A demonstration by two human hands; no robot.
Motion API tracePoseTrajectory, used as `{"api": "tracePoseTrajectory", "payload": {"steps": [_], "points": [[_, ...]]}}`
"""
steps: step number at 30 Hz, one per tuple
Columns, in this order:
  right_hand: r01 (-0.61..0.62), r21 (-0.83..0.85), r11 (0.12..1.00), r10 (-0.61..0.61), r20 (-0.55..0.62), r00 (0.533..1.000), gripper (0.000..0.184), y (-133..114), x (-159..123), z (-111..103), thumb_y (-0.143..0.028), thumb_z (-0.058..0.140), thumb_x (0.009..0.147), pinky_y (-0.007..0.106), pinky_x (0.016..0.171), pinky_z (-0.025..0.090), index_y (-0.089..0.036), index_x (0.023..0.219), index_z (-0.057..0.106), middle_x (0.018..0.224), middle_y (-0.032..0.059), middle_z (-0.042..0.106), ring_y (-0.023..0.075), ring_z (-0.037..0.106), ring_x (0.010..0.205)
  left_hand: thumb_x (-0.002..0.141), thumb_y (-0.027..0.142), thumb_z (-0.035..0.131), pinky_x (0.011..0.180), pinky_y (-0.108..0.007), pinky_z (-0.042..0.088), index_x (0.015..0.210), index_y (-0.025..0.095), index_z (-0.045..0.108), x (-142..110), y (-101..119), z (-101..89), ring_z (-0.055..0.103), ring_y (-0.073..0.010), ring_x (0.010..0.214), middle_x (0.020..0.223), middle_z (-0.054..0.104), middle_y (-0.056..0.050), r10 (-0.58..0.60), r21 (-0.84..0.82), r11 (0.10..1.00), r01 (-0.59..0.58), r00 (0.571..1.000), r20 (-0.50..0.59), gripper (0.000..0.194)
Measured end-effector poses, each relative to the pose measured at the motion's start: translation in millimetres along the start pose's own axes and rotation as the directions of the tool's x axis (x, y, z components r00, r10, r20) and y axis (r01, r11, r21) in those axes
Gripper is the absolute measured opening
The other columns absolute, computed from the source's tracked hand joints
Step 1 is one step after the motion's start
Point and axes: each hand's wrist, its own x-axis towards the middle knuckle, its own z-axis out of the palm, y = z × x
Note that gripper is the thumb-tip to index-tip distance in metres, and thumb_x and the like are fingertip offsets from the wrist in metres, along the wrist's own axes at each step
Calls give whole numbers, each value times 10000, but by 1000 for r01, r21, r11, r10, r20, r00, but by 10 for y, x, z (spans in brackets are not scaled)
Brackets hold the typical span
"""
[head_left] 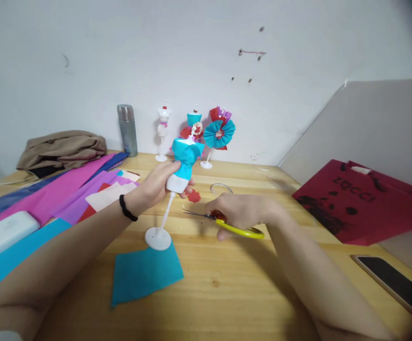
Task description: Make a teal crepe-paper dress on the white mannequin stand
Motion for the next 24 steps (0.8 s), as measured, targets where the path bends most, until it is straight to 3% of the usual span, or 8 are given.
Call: {"api": "tracePoseTrajectory", "payload": {"steps": [3,6,12,18,20,22,23,24], "points": [[-117,-84,990,120,34,992,419,-85,140,111,-537,768,770,274,596,363,-201,1006,685,911,46,713,210,632,773,861,487,668,499,-279,562,841,113,657,3,-14,0,713,-205,625,759,748,-117,29,4,1000,-29,999,-31,374],[-198,-153,968,207,49,977,354,-194,232,213,-468,769,775,283,574,356,-203,1002,709,929,69,737,251,679,810,877,459,661,495,-268,559,837,108,654,3,-18,6,722,-208,642,768,751,-127,25,-6,1000,-25,999,-43,354],[-204,-288,936,221,25,975,259,-438,284,326,-283,768,746,299,613,368,-182,983,742,991,99,771,284,726,906,960,399,569,514,-263,563,866,99,656,-16,14,44,736,-212,678,789,760,-141,6,-33,999,-8,998,-70,327],[-211,-329,920,215,-25,976,271,-534,238,359,-392,797,738,299,596,356,-190,914,758,890,94,780,282,737,838,935,430,618,509,-275,563,899,114,633,-35,49,79,724,-206,638,788,751,-121,-17,-88,996,12,998,-59,318],[-224,-335,915,196,-115,974,185,-521,196,326,-343,745,799,298,575,328,-177,880,758,864,109,780,273,735,805,915,439,636,516,-281,565,862,114,633,-42,54,96,719,-207,636,770,741,-116,5,-86,996,-8,999,-39,330],[-288,-298,910,198,-297,934,147,-493,142,270,-269,660,870,301,562,311,-161,834,752,826,124,773,260,724,765,899,450,649,527,-294,570,829,118,630,-52,47,118,716,-212,642,760,733,-114,29,-76,997,-31,999,-23,340],[-324,-240,915,202,-422,884,178,-478,113,239,-245,615,904,300,562,318,-158,827,750,814,126,770,249,716,743,897,458,651,535,-299,571,829,121,629,-59,39,132,714,-213,645,763,731,-111,35,-69,997,-37,999,-23,344],[-340,-156,927,202,-558,805,206,-465,86,213,-237,581,930,298,568,337,-156,850,753,815,123,770,235,705,721,900,468,647,545,-302,572,841,126,629,-70,27,148,710,-209,646,771,731,-106,39,-61,997,-41,999,-28,348]]}}
